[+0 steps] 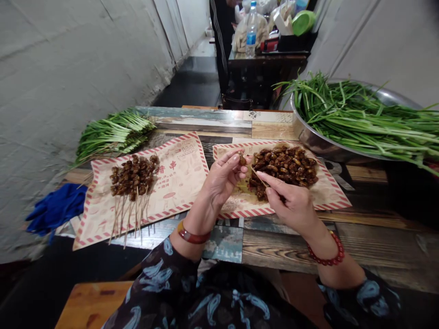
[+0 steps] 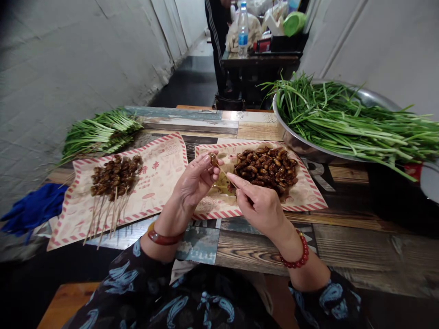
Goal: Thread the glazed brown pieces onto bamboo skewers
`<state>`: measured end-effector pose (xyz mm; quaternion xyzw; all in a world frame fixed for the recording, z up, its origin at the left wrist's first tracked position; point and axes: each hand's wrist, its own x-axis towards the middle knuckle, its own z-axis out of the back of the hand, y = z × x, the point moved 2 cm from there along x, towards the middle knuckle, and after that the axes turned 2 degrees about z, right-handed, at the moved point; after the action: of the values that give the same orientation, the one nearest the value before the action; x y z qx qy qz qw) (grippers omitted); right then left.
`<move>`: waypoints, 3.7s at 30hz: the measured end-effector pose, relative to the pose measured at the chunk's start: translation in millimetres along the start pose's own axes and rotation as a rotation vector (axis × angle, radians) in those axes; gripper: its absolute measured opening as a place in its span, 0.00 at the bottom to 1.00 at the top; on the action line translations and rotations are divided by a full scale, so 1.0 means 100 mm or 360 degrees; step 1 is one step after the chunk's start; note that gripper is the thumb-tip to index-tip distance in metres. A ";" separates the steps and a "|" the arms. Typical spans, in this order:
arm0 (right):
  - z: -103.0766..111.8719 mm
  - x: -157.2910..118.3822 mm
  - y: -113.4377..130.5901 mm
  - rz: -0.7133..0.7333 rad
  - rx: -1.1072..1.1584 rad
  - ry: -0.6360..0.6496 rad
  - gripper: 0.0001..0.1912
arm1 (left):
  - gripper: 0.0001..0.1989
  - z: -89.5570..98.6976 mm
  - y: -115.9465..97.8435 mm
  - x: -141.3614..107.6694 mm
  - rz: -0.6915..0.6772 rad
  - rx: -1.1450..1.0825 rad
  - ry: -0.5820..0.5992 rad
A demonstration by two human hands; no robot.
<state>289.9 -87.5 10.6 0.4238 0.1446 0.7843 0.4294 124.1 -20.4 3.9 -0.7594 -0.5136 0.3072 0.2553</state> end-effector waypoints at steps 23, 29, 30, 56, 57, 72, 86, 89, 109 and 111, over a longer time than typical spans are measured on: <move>-0.07 -0.02 -0.05 0.0020 -0.0076 0.0036 0.23 | 0.16 0.03 0.04 0.02 -0.0107 0.0063 -0.0097; -0.07 -0.02 -0.05 0.0012 -0.0056 0.0023 0.23 | 0.16 0.01 0.04 0.01 -0.0105 0.0093 -0.0112; -0.06 -0.02 -0.05 0.0011 -0.0056 0.0019 0.23 | 0.16 0.01 0.05 0.01 -0.0106 0.0098 -0.0110; -0.08 -0.02 -0.05 0.0051 -0.0083 -0.0026 0.24 | 0.17 -0.02 0.08 0.00 -0.0187 0.0105 -0.0093; -0.08 -0.02 -0.05 0.0059 -0.0089 -0.0021 0.24 | 0.17 -0.02 0.07 0.00 -0.0196 0.0108 -0.0097; -0.08 -0.02 -0.05 0.0156 -0.0201 -0.0052 0.26 | 0.13 -0.05 0.10 -0.05 -0.0306 0.0313 -0.0053; -0.12 -0.04 -0.08 0.0248 -0.0241 -0.0055 0.26 | 0.15 -0.04 0.07 -0.09 -0.0356 0.0294 0.0004; -0.14 -0.05 -0.09 0.0254 -0.0261 -0.0061 0.25 | 0.13 -0.05 0.07 -0.11 -0.0383 0.0297 -0.0018; -0.13 -0.02 -0.08 0.0211 -0.0405 -0.0173 0.16 | 0.21 -0.07 0.14 -0.13 -0.0154 0.0135 0.0067; -0.14 -0.02 -0.09 0.0238 -0.0420 -0.0177 0.16 | 0.19 -0.08 0.13 -0.14 -0.0088 0.0118 0.0126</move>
<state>284.5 -82.6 -3.9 0.4161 -0.0157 0.8016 0.4291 133.9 -38.6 2.9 -0.7465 -0.5120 0.2887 0.3118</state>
